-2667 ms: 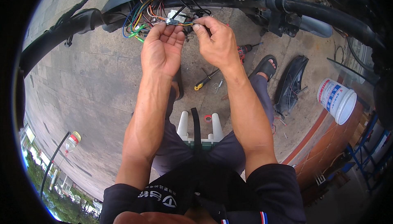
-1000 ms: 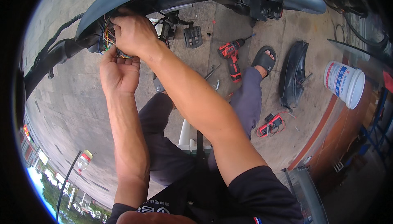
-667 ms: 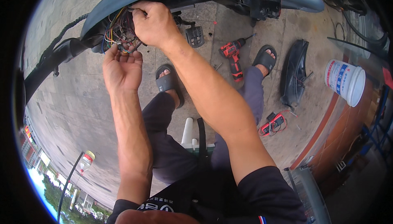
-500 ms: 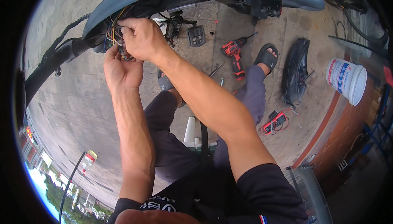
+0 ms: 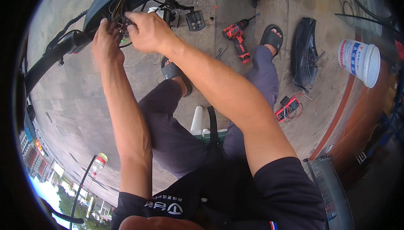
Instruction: The person sits on a stool and works on the exposed wiring under the handlebars of an electric scooter. They strip wire ends, twist connections, and wrap them with electrical tape. The person then connects a multi-pin connector and tests the throttle by twisting the grip.
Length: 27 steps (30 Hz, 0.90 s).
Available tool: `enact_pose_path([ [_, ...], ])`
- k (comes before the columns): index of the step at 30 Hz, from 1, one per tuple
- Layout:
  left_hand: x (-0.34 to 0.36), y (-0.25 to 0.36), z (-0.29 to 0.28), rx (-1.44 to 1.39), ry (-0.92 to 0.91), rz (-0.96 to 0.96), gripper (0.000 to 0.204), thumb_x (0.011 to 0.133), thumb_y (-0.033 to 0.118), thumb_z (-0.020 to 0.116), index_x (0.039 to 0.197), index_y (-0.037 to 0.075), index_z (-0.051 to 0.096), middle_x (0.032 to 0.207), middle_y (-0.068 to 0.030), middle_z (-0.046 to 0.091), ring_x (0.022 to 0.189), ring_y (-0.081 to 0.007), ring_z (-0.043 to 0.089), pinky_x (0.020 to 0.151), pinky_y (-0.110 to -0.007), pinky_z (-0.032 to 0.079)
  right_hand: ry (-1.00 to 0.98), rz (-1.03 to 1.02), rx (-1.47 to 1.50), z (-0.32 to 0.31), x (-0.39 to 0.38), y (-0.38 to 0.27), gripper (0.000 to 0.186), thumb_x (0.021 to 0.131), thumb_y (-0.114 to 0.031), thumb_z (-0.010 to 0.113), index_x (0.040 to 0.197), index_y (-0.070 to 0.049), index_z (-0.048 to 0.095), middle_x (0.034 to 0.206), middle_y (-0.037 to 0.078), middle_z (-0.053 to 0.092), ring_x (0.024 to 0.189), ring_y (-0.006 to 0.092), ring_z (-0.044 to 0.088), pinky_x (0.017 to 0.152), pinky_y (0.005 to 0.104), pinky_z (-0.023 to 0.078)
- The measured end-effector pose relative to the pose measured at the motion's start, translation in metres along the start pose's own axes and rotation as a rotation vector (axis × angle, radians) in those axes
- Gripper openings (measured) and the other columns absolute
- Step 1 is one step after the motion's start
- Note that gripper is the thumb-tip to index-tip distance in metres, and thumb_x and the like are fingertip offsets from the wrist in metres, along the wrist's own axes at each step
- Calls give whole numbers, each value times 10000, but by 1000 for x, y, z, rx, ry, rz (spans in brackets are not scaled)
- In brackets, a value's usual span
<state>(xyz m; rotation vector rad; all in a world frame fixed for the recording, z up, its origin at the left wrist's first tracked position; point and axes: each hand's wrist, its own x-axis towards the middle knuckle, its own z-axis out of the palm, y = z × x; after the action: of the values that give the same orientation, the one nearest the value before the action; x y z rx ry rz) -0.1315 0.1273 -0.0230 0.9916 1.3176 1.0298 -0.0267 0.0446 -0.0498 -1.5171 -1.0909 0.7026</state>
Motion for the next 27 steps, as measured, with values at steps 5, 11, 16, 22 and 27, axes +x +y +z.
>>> enact_pose_path([
  [5, 20, -3, 27, 464, -153, 56, 392, 844, 198, 706, 1087, -105, 651, 922, -128, 702, 744, -165, 644, 648, -286, 495, -63, -45, -228, -53, -64, -17, 396, 877, -211, 625, 1227, -25, 626, 1284, 181, 579, 1188, 362, 536, 1026, 425, 416],
  [11, 86, -25, 57, 746, -217, 112, 417, 797, 241, 722, 1091, -50, 673, 878, -101, 697, 708, -177, 649, 649, -308, 513, -225, -13, -350, -136, -148, -35, 327, 840, -190, 660, 1126, -31, 666, 1098, 130, 641, 1039, 335, 579, 925, 434, 460],
  [16, 181, -24, 51, 1542, -462, 506, 416, 903, 367, 605, 1173, 53, 643, 1027, -114, 649, 890, -224, 629, 709, -353, 491, -287, 26, -394, -192, -193, -35, 279, 820, -217, 687, 1039, -45, 679, 961, 90, 637, 972, 296, 592, 855, 427, 483],
  [22, 187, 8, 11, 2148, -337, 522, 212, 874, 313, 631, 956, 128, 695, 857, -97, 686, 787, -222, 642, 713, -356, 504, -261, 55, -407, -220, -212, -33, 152, 835, -180, 613, 880, -57, 690, 882, 75, 649, 925, 247, 617, 807, 392, 487],
  [27, 148, 16, 11, 2612, -411, 791, 238, 942, 339, 560, 1091, 206, 687, 1073, -115, 691, 986, -258, 666, 876, -384, 521, -315, 14, -316, -232, -204, -53, 169, 864, -156, 586, 913, -50, 709, 913, 78, 675, 929, 222, 618, 782, 360, 470],
])
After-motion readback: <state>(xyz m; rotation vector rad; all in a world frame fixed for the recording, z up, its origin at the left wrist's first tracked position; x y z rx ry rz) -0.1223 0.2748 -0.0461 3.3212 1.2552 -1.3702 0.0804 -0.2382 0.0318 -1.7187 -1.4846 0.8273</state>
